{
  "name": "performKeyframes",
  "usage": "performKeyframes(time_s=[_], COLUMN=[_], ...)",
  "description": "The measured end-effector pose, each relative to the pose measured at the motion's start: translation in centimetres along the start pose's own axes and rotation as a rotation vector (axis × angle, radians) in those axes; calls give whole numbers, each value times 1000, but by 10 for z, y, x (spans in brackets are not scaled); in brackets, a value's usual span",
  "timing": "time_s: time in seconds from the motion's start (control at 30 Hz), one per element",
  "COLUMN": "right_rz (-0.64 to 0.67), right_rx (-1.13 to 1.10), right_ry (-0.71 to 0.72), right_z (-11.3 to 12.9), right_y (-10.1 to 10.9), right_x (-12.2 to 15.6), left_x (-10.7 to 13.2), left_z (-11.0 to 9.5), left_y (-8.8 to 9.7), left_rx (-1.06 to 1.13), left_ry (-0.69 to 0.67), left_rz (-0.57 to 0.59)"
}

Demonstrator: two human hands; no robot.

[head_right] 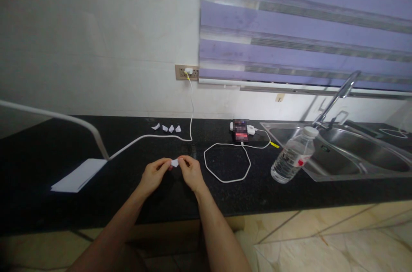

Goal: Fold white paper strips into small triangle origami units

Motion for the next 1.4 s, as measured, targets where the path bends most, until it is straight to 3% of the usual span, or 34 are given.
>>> performKeyframes(time_s=[0.23,0.77,1.03,1.4], right_rz=[-55,35,26,56], right_rx=[7,-72,31,44], right_ry=[6,-13,-27,17], right_z=[-6,-6,-1,-4], right_y=[0,-5,-4,-7], right_x=[0,2,2,3], left_x=[-1,-3,-3,-2], left_z=[9,11,11,11], left_y=[3,-8,-6,-4], left_rx=[11,115,-5,11], left_ry=[88,69,26,97], left_rz=[-126,6,-2,-35])
Point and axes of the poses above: each hand's wrist, its own x-axis away from the middle knuckle, its own y-axis out of the back of the hand, z = x × y, the point moved 4 cm from there along -x, towards the middle knuckle, and after that the axes turned 6 degrees about -x, right-handed, at the moved point
